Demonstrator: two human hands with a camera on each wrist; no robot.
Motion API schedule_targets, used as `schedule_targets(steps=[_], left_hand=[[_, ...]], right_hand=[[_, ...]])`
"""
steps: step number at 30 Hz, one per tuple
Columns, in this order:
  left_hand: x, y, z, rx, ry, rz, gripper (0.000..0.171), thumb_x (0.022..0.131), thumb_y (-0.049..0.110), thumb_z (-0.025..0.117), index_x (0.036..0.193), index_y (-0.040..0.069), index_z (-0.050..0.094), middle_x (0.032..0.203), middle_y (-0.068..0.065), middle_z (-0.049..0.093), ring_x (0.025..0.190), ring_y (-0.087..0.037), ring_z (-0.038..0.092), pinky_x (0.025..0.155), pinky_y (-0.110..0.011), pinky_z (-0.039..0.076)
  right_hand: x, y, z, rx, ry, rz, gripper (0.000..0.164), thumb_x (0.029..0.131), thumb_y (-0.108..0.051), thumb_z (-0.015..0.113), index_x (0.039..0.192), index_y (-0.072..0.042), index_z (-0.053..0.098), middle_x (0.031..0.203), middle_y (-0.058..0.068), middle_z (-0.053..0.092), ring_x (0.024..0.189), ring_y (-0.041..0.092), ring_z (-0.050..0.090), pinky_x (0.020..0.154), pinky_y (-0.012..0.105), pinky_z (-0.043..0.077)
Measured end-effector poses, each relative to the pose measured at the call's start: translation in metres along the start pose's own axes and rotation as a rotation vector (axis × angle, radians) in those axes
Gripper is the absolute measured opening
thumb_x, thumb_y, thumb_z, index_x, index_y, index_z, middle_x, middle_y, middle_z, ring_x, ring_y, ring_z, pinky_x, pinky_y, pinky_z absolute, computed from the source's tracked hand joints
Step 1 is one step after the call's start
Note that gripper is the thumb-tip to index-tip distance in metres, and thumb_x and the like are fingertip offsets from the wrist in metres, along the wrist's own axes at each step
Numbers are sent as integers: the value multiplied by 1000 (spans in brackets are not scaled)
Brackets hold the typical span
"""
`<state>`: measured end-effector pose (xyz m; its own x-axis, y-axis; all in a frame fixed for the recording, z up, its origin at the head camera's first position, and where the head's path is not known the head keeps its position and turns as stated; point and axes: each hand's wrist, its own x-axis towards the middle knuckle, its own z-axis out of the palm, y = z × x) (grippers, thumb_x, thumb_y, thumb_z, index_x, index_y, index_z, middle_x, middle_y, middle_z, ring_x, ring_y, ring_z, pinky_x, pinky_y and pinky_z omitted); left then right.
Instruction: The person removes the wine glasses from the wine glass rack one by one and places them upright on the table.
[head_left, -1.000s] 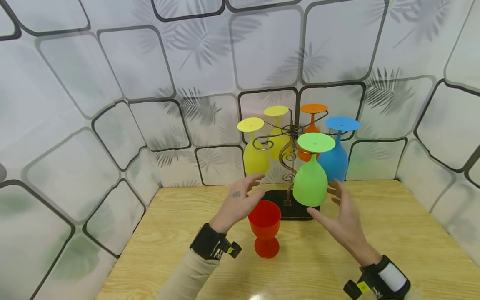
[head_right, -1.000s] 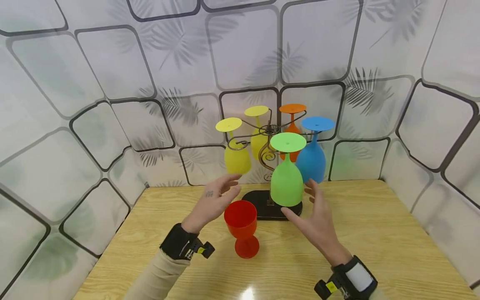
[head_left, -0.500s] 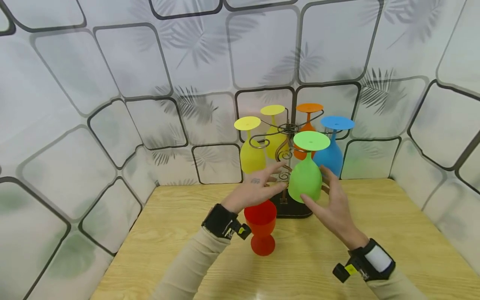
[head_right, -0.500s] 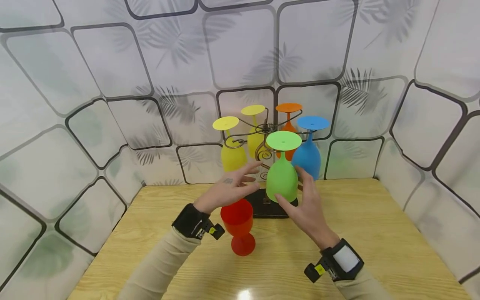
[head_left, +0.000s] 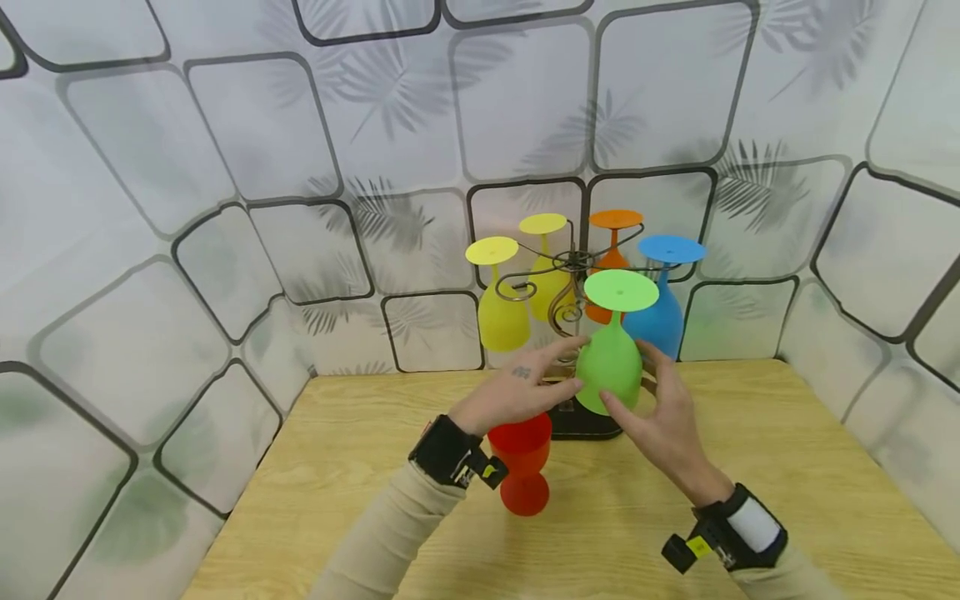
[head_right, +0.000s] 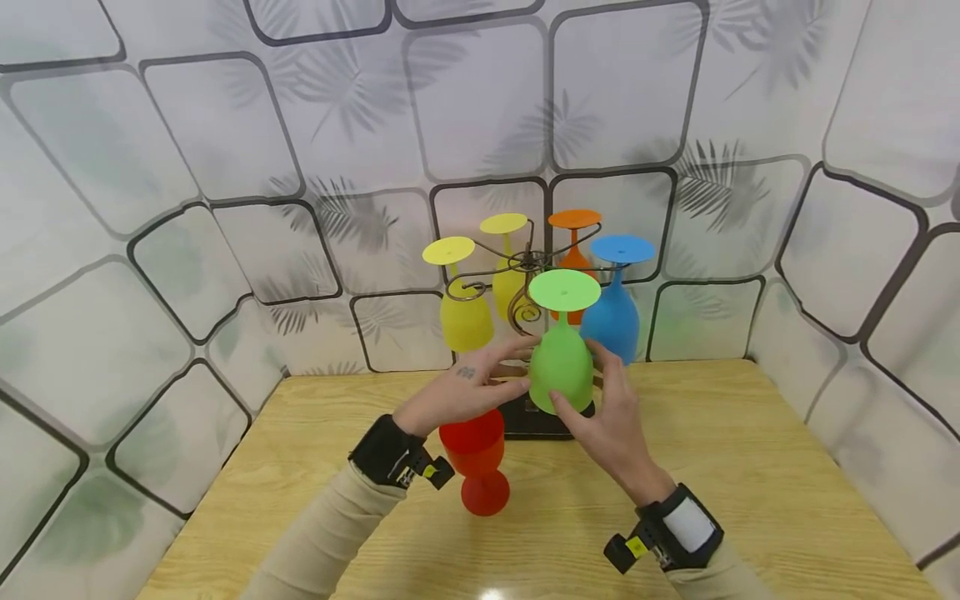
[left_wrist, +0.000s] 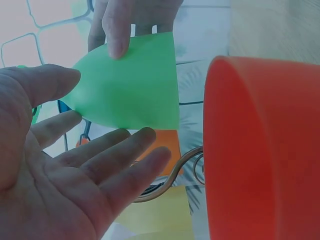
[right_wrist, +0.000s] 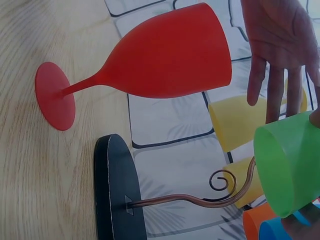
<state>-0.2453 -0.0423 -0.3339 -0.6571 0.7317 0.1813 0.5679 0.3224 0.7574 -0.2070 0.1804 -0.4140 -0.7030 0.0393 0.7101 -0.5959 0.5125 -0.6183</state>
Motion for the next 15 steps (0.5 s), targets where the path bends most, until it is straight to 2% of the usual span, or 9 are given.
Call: schedule_targets(steps=[9,15], left_hand=[[-1,0,-1,-29,45,5,52,101,16,64,149,13,43,143,-9,57,128,-26,60,99,-31,54],[-3,-1,-4,-10,75,10,49,99,14,67,143,13,46,135,-11,63,122,-25,64,95,-27,56]], right_hand=[[-2,-4,3,1,-13,-38,82,77,2,83,149,5,42,143,25,50,122,43,56,94,4,40],[0,-6,4,-14,-44,-41,81,77,0,84,148,3,44,140,23,53,121,37,58,93,6,42]])
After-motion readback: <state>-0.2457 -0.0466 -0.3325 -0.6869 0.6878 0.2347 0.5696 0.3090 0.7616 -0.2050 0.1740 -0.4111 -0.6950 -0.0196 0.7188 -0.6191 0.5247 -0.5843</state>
